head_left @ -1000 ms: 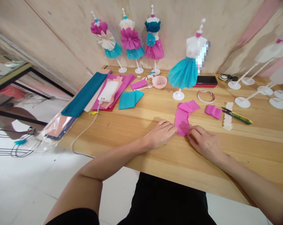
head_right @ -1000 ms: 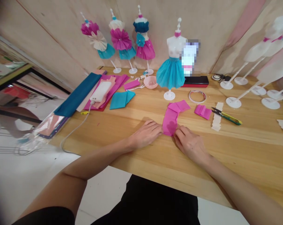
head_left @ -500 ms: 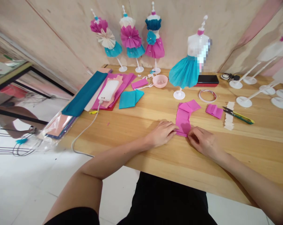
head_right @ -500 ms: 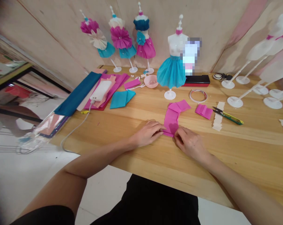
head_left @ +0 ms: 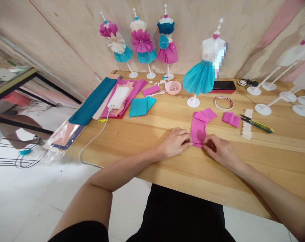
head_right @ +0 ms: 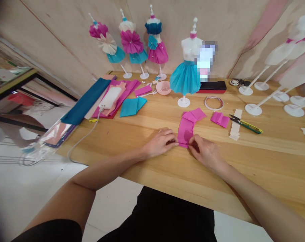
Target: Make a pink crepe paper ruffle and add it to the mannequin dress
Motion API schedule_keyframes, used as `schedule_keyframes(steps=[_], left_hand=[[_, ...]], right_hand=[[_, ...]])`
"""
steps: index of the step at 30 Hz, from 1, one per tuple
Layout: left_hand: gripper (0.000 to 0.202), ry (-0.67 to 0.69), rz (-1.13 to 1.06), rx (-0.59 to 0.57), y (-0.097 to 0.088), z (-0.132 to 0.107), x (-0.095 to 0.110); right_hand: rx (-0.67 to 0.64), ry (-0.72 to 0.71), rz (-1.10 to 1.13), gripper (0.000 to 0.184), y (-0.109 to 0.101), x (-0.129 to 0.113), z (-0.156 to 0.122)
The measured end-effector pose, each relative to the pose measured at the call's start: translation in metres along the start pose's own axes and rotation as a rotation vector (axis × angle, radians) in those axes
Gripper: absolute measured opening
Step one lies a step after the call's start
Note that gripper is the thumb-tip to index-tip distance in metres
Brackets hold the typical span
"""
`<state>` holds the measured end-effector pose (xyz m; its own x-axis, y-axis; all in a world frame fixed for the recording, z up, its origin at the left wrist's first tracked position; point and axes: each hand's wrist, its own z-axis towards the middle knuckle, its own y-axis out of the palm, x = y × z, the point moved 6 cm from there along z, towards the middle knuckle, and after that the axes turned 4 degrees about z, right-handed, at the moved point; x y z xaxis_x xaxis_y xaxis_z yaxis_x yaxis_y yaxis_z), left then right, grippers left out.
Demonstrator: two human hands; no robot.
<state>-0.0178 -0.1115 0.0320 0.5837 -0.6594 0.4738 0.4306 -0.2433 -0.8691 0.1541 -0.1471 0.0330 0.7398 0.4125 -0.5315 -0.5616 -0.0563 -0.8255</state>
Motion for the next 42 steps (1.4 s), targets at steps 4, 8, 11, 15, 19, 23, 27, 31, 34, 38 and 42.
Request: schedule_keyframes(steps=[4,8,11,15,19,23,27,31,34,38,42], left_hand=[[0.025,-0.04,0.02,-0.015,-0.001,-0.002,-0.002],[0.025,-0.06,0.051,-0.035,-0.003,-0.002,-0.001],[0.023,-0.069,0.079,-0.036,-0.004,-0.003,0.001],[0.021,-0.083,0.122,-0.021,-0.005,-0.004,0.004],[0.019,-0.089,0.142,-0.015,-0.003,-0.004,0.005],[0.018,-0.088,0.15,-0.004,-0.003,-0.004,0.006],[0.016,-0.087,0.16,-0.007,-0.002,-0.004,0.006],[0.013,-0.085,0.167,0.002,-0.002,-0.005,0.007],[0.013,-0.096,0.163,0.005,-0.002,-0.006,0.007],[0.013,-0.068,0.126,0.008,-0.003,-0.006,0.006],[0.014,0.005,0.096,-0.007,-0.003,-0.005,0.005]], right_hand=[[-0.056,0.089,0.065,0.008,-0.002,0.0,0.001],[-0.057,0.123,0.111,0.008,-0.003,0.001,0.002],[-0.046,0.142,0.124,0.008,-0.002,0.003,0.003],[-0.049,0.183,0.142,0.009,0.001,0.007,0.004],[-0.062,0.198,0.157,0.011,0.004,0.012,0.006],[-0.06,0.182,0.142,0.011,0.005,0.011,0.008],[-0.063,0.159,0.064,0.012,0.006,0.007,0.008],[-0.069,0.141,0.013,0.012,0.006,0.005,0.008],[-0.093,0.11,0.026,0.01,0.005,0.006,0.007],[-0.084,0.009,0.012,0.006,0.003,0.002,0.006],[-0.079,-0.058,-0.027,0.01,0.002,-0.001,0.004]])
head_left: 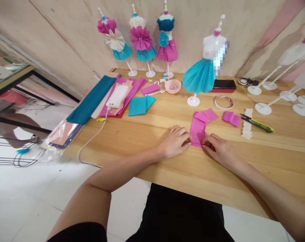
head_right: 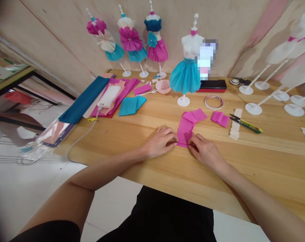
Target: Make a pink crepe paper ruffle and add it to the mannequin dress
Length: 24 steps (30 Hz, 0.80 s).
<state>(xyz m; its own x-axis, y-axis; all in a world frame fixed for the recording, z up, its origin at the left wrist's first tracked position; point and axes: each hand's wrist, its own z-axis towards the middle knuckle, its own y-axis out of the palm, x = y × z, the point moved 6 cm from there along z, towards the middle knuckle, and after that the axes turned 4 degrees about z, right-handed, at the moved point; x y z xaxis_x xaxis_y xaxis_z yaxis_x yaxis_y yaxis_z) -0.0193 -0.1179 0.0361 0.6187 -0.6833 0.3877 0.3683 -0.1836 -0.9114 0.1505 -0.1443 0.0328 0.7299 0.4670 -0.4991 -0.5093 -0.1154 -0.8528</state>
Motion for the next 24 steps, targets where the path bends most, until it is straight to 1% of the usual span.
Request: schedule_keyframes(steps=[4,7,11,15,19,24], left_hand=[[0.016,0.014,0.003,-0.012,0.0,0.0,-0.002],[0.017,-0.004,-0.014,-0.022,0.001,0.0,-0.004],[0.015,-0.032,-0.066,-0.038,0.003,0.001,-0.006],[0.013,-0.026,-0.075,-0.032,0.003,0.001,-0.005],[0.014,0.003,0.002,-0.022,0.0,0.001,0.0],[0.021,0.131,0.176,-0.023,0.001,0.0,0.01]], right_hand=[[-0.014,0.001,-0.03,0.012,0.001,0.001,-0.003],[-0.014,0.007,-0.041,0.012,0.001,0.005,-0.004],[-0.01,0.007,-0.034,0.01,0.001,0.007,-0.004],[-0.011,-0.008,-0.006,0.009,0.002,0.004,-0.002],[0.034,0.001,-0.017,0.009,0.002,0.003,-0.003],[0.05,-0.018,-0.071,0.008,0.004,0.002,-0.007]])
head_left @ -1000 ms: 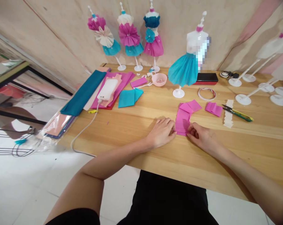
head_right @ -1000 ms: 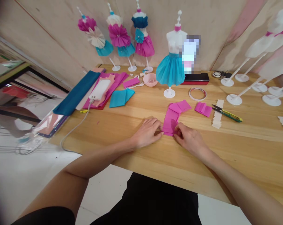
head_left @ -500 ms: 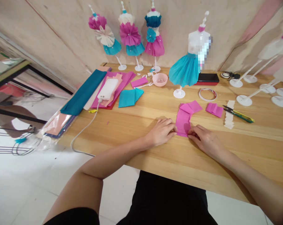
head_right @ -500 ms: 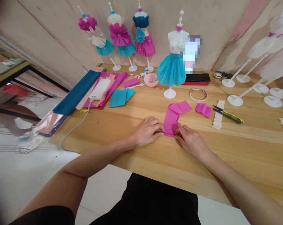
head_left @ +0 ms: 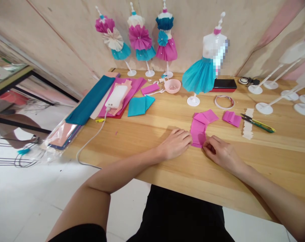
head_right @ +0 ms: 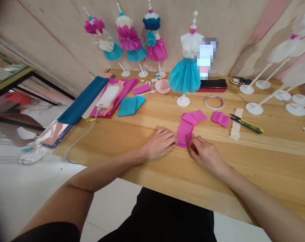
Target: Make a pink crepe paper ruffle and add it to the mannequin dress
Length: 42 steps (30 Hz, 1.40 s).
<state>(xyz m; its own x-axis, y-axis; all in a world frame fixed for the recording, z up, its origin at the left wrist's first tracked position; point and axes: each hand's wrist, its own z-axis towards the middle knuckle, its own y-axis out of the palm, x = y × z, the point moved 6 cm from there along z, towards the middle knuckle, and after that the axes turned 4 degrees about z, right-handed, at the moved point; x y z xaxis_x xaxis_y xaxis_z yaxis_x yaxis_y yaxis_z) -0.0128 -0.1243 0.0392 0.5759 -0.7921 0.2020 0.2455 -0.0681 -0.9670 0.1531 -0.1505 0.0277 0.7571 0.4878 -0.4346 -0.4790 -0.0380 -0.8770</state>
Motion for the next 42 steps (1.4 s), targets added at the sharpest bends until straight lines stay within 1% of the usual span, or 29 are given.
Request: schedule_keyframes(steps=[4,8,11,14,18,20,25,28,31,34,38,42], left_hand=[[0.022,0.06,0.11,-0.018,0.006,0.0,0.002],[0.02,0.075,0.137,-0.02,0.009,0.0,0.002],[0.019,0.032,0.085,0.0,0.008,0.0,0.001],[0.019,-0.02,-0.018,0.016,0.005,0.0,-0.001],[0.021,-0.035,-0.126,0.05,0.003,0.0,-0.003],[0.021,-0.047,-0.154,0.066,0.003,0.0,-0.006],[0.024,-0.091,-0.19,0.057,0.004,0.002,-0.01],[0.022,-0.124,-0.216,0.062,0.004,0.001,-0.012],[0.019,-0.153,-0.258,0.066,0.004,0.0,-0.014],[0.019,-0.164,-0.299,0.068,0.004,-0.001,-0.016],[0.02,-0.166,-0.352,0.057,0.003,-0.001,-0.017],[0.02,-0.171,-0.361,0.065,0.002,-0.001,-0.019]], right_hand=[[0.001,-0.013,-0.073,0.008,-0.001,-0.005,-0.001],[0.012,-0.04,-0.099,0.007,-0.002,-0.009,-0.001],[0.017,-0.07,-0.068,0.006,0.0,-0.008,0.0],[0.032,-0.069,-0.037,0.005,0.001,-0.004,0.0],[0.068,-0.015,-0.011,0.002,0.0,0.0,0.0],[0.068,0.017,-0.003,0.007,0.0,0.002,0.0],[0.045,0.065,0.035,0.015,0.0,0.004,0.002],[0.014,0.144,0.154,0.017,-0.001,0.008,0.004],[-0.048,0.219,0.3,0.017,-0.001,0.011,0.006],[-0.099,0.266,0.379,0.018,-0.003,0.012,0.007],[-0.117,0.265,0.413,0.021,-0.004,0.011,0.006],[-0.126,0.212,0.349,0.017,-0.004,0.009,0.006]])
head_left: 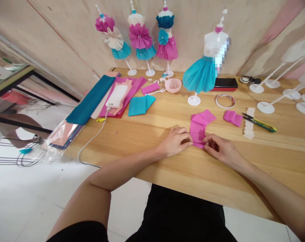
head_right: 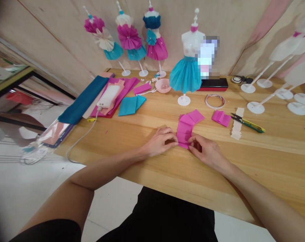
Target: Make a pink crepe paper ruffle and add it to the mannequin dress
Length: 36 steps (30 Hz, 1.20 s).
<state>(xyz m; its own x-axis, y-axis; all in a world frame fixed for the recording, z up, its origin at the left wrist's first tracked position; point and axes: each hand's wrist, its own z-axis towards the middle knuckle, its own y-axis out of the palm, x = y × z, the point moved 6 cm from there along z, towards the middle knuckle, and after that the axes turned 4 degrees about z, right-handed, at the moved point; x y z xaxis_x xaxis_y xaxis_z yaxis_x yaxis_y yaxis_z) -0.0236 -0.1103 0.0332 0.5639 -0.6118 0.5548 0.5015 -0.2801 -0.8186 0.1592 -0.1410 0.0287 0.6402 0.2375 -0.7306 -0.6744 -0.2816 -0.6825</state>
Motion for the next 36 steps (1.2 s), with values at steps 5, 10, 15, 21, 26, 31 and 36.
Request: schedule_keyframes(steps=[5,10,15,21,26,31,36], left_hand=[[0.019,0.009,-0.013,0.003,0.0006,0.0001,0.0004],[0.019,0.004,0.034,-0.005,0.0004,-0.0004,0.0014],[0.017,-0.002,0.105,-0.016,0.0004,-0.0001,0.003],[0.016,-0.014,0.125,-0.021,0.0002,0.0002,0.0049],[0.017,-0.043,0.119,-0.01,0.0003,0.0022,0.0037],[0.017,-0.047,0.118,0.001,0.0022,0.0032,0.003],[0.013,-0.068,0.112,0.024,0.0036,0.0027,0.0053]], right_hand=[[0.006,0.025,-0.001,0.014,-0.0004,0.0026,0.0014],[-0.003,0.057,0.043,0.012,-0.0034,0.0033,0.0015],[0.002,-0.001,0.019,0.009,-0.0034,-0.0011,0.0016],[0.046,-0.033,-0.023,0.014,-0.003,-0.005,0.0011],[0.049,-0.028,-0.034,0.01,-0.0025,-0.0041,0.0009],[0.043,-0.05,-0.057,0.009,-0.0017,-0.0012,0.0017],[0.033,-0.091,-0.053,0.01,-0.0019,-0.0005,0.0016]])
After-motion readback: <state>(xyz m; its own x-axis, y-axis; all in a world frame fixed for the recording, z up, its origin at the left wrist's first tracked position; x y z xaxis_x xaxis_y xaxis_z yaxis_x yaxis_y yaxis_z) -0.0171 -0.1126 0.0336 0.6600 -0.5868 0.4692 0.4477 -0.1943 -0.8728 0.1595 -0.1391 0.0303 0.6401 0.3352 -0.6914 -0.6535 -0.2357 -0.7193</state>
